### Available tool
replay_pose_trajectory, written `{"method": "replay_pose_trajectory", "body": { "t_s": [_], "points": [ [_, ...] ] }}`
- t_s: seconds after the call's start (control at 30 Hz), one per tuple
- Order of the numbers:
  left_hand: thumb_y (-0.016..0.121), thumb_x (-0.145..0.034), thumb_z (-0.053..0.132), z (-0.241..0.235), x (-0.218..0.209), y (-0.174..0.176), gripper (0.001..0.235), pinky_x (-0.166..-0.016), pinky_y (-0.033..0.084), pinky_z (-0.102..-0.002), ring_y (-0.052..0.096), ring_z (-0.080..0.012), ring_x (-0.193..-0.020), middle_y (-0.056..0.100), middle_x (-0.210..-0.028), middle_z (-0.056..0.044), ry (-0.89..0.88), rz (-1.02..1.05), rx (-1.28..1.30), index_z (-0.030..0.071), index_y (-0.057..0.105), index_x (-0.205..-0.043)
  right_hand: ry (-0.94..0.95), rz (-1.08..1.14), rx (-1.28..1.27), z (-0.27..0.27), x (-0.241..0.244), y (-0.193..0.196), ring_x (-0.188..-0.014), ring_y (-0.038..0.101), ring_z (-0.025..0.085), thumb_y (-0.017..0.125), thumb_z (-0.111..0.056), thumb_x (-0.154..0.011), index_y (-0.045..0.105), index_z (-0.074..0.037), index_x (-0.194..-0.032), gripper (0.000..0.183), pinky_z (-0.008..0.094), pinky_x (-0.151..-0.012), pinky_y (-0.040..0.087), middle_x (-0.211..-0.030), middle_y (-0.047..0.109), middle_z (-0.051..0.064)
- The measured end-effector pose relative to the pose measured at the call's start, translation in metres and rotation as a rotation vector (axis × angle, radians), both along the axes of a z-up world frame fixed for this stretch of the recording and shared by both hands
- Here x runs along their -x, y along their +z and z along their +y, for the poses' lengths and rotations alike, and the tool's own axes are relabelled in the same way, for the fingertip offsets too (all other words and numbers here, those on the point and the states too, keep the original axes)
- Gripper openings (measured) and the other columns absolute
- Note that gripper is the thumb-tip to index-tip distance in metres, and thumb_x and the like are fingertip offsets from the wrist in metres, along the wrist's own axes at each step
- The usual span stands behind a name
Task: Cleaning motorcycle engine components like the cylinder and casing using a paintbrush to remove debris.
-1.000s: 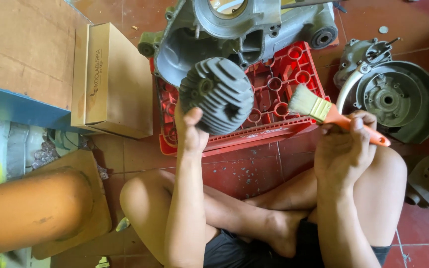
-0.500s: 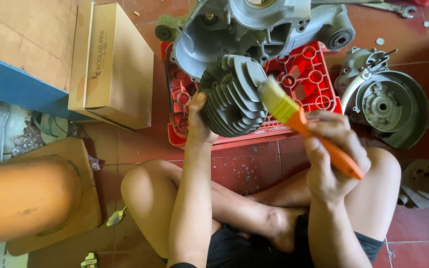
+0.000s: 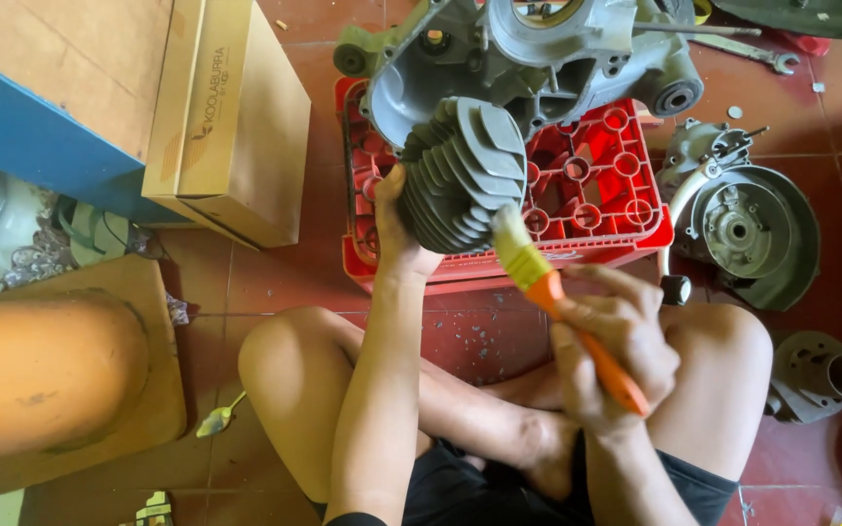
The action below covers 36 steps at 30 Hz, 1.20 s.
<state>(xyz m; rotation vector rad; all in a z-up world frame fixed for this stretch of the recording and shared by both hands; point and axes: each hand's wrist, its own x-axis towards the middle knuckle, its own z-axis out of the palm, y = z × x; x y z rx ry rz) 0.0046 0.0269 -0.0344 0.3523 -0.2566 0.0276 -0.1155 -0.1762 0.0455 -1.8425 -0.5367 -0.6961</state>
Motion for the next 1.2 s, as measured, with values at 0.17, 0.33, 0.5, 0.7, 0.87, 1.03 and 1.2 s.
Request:
{"method": "replay_pose_trajectory", "body": {
  "t_s": [0.17,0.33,0.5,0.7,0.87,1.03,1.2],
  "points": [
    [0.062,-0.099,0.038,0.005,-0.006,-0.015,0.044,-0.095,0.052,-0.036,0.066,-0.0193,-0.104,0.070,-0.121,-0.011,-0.034,0.077,0.103,0.002,0.062,-0.126,0.032,0.005,0.120,0.003,0.005,-0.002,-0.107,0.070,0.035,0.069,0.003,-0.073,0.070,-0.001,-0.091,0.019,0.043,-0.101,0.045,-0.086,0.072,0.009],
    [0.054,-0.102,0.038,0.004,-0.002,-0.010,0.044,-0.092,0.055,-0.037,0.068,-0.0228,-0.103,0.070,-0.120,-0.013,0.012,0.113,0.059,0.001,0.063,-0.124,0.010,0.023,-0.226,-0.022,-0.018,0.009,-0.117,0.064,0.032,0.053,-0.005,-0.091,0.054,-0.002,-0.105,0.015,0.043,-0.110,0.052,-0.107,0.065,0.014],
    [0.058,-0.098,0.038,0.001,0.000,-0.003,0.048,-0.092,0.052,-0.038,0.065,-0.0245,-0.104,0.067,-0.121,-0.017,0.001,0.091,-0.062,-0.001,0.060,-0.127,-0.027,0.040,0.020,-0.013,-0.044,0.047,-0.112,0.061,0.032,0.063,0.007,-0.089,0.067,0.007,-0.113,0.024,0.039,-0.097,0.048,-0.127,0.063,0.024],
    [0.062,-0.096,0.036,-0.009,-0.005,0.000,0.033,-0.097,0.057,-0.048,0.075,-0.0313,-0.098,0.075,-0.107,-0.022,0.175,0.240,0.074,0.008,0.069,-0.110,-0.002,-0.358,-0.002,0.020,-0.021,0.000,-0.085,0.075,0.041,0.070,-0.009,-0.087,0.076,-0.002,-0.087,0.009,0.041,-0.086,0.047,-0.075,0.071,0.010],
    [0.063,-0.096,0.036,0.003,-0.026,-0.042,0.030,-0.098,0.058,-0.044,0.075,-0.0277,-0.097,0.075,-0.108,-0.020,0.209,0.248,0.004,0.009,0.069,-0.109,0.090,-0.369,0.152,0.041,-0.005,-0.013,-0.088,0.076,0.034,0.068,-0.012,-0.088,0.075,-0.008,-0.090,0.008,0.039,-0.077,0.044,-0.077,0.069,0.006],
    [0.064,-0.095,0.036,-0.006,-0.009,-0.011,0.033,-0.098,0.057,-0.047,0.074,-0.0303,-0.101,0.074,-0.110,-0.022,0.127,0.245,0.096,0.008,0.070,-0.112,0.097,-0.198,0.089,0.002,-0.004,0.010,-0.087,0.072,0.028,0.069,-0.006,-0.072,0.069,-0.005,-0.089,0.016,0.037,-0.081,0.057,-0.087,0.070,0.013],
    [0.064,-0.096,0.034,-0.010,-0.007,0.004,0.032,-0.096,0.058,-0.047,0.074,-0.0306,-0.098,0.074,-0.107,-0.021,0.179,0.228,0.018,0.007,0.068,-0.112,-0.062,-0.396,0.239,-0.007,-0.053,0.043,-0.106,0.069,0.044,0.074,-0.011,-0.101,0.074,0.005,-0.116,0.021,0.047,-0.094,0.044,-0.105,0.072,0.019]
  ]
}}
